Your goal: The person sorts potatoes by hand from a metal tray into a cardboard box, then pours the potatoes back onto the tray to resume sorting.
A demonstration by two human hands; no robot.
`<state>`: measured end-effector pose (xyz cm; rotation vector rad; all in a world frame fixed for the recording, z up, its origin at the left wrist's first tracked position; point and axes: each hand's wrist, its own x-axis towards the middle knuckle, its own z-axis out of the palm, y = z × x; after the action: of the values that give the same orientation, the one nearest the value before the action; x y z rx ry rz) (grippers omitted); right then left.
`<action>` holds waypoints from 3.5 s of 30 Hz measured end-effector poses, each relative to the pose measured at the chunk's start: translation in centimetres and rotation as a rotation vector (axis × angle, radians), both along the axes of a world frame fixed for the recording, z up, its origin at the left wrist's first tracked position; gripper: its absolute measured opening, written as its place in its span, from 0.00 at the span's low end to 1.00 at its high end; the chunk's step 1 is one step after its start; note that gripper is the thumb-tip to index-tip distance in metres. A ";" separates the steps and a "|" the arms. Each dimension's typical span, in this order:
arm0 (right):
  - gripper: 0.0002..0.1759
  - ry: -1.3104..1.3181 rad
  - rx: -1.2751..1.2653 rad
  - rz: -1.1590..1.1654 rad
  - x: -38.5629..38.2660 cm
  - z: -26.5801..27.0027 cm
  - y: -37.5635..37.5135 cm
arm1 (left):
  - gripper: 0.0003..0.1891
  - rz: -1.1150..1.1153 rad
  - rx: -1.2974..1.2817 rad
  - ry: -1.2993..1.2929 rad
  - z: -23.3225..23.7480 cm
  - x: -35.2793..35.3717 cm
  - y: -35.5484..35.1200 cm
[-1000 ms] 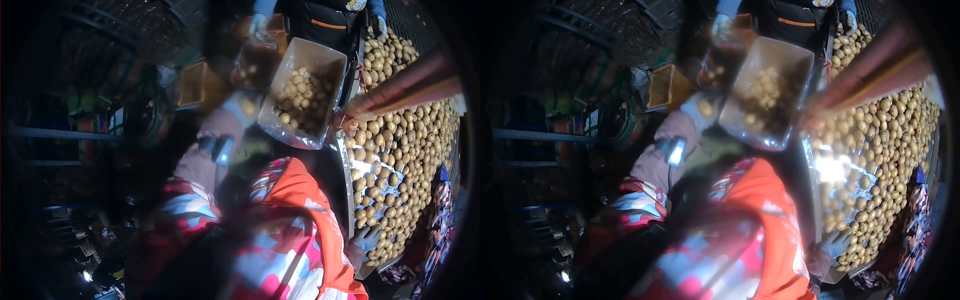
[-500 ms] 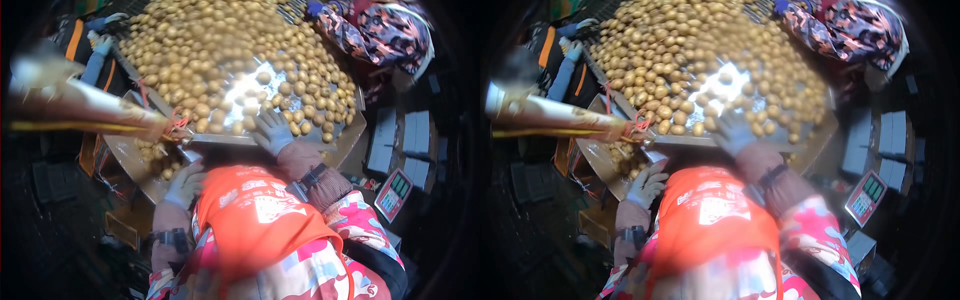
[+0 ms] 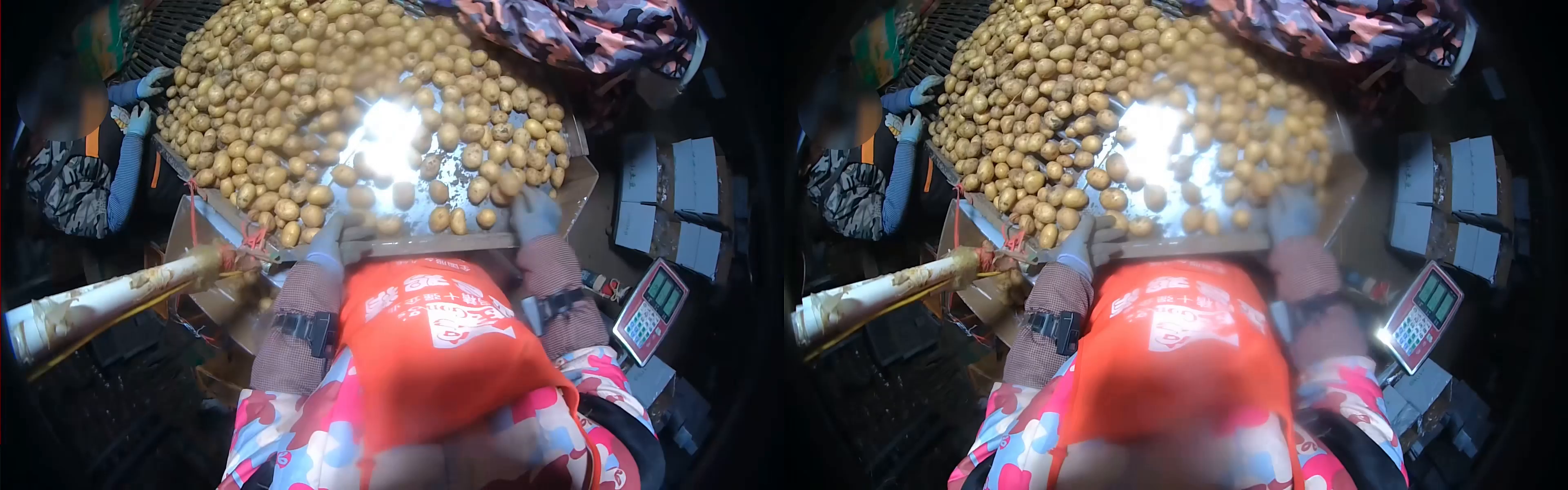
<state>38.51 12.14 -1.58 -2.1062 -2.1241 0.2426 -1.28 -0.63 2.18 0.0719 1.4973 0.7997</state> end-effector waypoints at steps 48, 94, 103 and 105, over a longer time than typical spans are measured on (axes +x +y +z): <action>0.32 -0.060 -0.036 0.313 -5.6 -3.2 31.2 | 0.34 0.365 0.017 -0.138 2.0 3.8 1.5; 0.09 0.505 -0.298 0.920 -18.9 2.9 -3.7 | 0.24 0.307 0.106 -0.121 1.3 6.3 2.0; 0.22 0.260 0.206 0.187 3.5 -0.1 5.8 | 0.26 0.413 0.131 0.096 2.6 0.2 0.8; 0.26 0.168 0.192 0.131 3.5 -3.1 10.6 | 0.27 0.415 0.065 0.110 1.4 -0.3 0.5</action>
<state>42.03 22.75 -4.69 -1.7799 -2.0975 0.2120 -1.57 -0.16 3.53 -0.1540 1.6135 1.1929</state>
